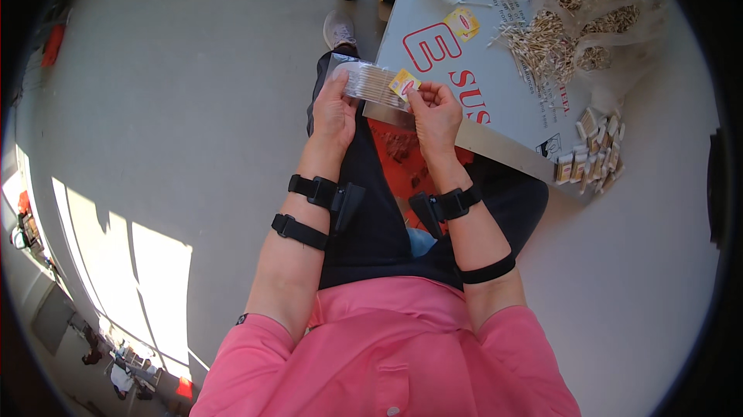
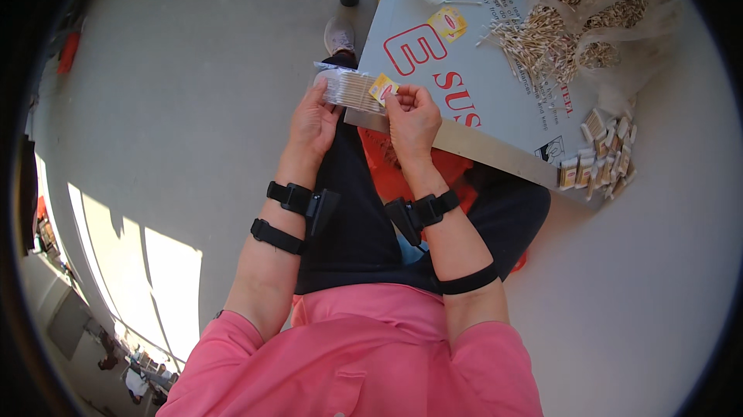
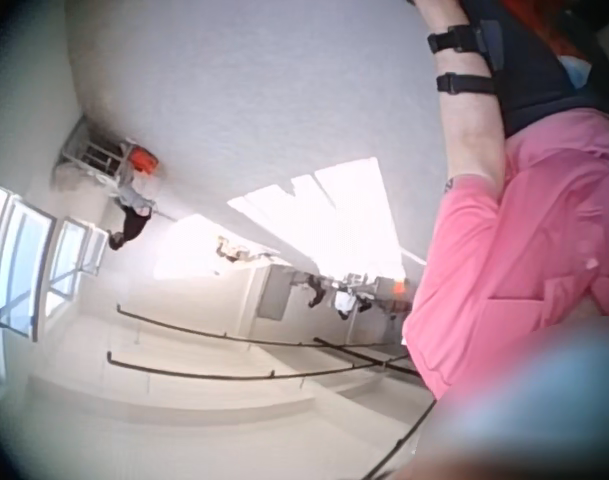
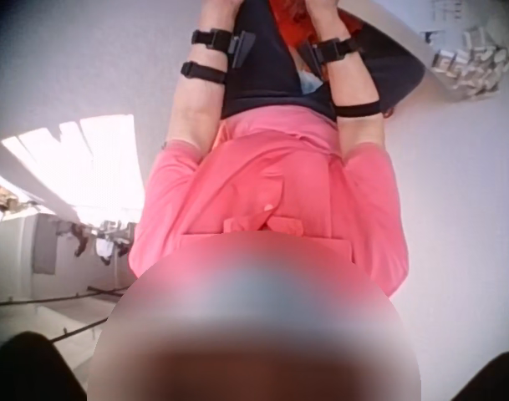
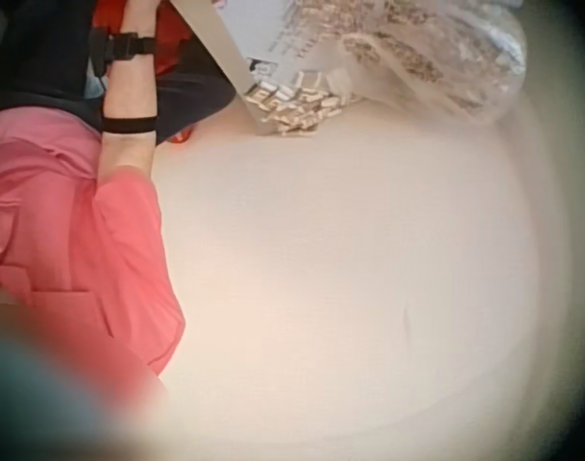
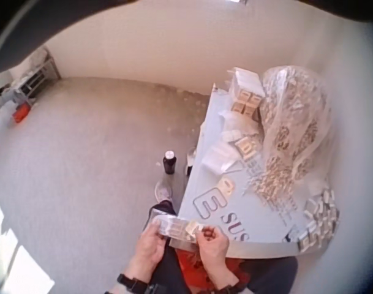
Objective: Packing cotton swabs into small plastic bags and sealing them.
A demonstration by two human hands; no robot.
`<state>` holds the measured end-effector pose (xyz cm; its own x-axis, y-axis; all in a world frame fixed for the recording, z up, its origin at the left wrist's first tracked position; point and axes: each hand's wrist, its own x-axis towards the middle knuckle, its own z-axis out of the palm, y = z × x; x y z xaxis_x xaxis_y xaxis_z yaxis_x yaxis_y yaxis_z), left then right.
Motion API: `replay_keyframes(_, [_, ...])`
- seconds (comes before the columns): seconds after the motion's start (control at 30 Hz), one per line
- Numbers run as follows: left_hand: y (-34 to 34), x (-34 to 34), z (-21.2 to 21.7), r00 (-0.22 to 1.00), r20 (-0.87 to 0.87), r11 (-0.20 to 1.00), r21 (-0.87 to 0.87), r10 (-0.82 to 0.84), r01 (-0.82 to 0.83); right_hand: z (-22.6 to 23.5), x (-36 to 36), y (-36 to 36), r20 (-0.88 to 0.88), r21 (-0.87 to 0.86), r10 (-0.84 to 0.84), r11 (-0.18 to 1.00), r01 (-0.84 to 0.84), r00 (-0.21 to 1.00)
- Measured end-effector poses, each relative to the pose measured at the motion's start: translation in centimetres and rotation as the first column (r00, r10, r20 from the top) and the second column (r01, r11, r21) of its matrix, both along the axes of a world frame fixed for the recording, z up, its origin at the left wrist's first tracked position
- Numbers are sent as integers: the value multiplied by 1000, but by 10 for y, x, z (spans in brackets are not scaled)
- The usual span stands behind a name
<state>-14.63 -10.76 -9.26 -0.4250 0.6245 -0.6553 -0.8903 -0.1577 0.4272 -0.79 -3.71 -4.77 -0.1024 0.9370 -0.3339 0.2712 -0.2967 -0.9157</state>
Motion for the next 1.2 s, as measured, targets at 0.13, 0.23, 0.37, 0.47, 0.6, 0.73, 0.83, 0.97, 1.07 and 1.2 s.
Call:
replay_keyframes(0.13, [4,5,5,999,30,999,-38,-16,17,-8,2,2,88,71,36,997,-42,996])
replay_keyframes(0.23, [4,7,-2,1000,15,1000,7,-1,1,-9,0,3,97,49,66,996,-71,993])
replay_keyframes(0.37, [4,7,-3,1000,-2,1000,29,6,-6,-8,0,5,78,12,67,998,-68,995])
replay_keyframes(0.47, [5,8,-2,1000,1,1000,23,10,-10,-8,3,6,43,-50,89,995,-87,995])
replay_keyframes(0.6, [6,10,0,999,-38,1000,-1,21,-21,-3,7,11,127,-55,173,984,-167,977])
replay_keyframes(0.73, [7,12,1,998,-60,1000,-22,16,-18,-2,7,18,214,22,217,974,-227,952])
replay_keyframes(0.83, [5,12,-1,997,-70,999,-24,35,-37,3,2,21,236,4,276,959,-285,932])
replay_keyframes(0.97, [3,12,0,997,-70,1000,10,13,-13,0,4,25,243,7,285,955,-296,927])
replay_keyframes(1.07, [1,13,1,993,-110,999,33,-32,36,-3,9,27,243,3,267,961,-276,933])
replay_keyframes(1.2, [0,14,1,987,-151,997,54,-47,55,-6,12,28,165,-20,257,966,-257,952])
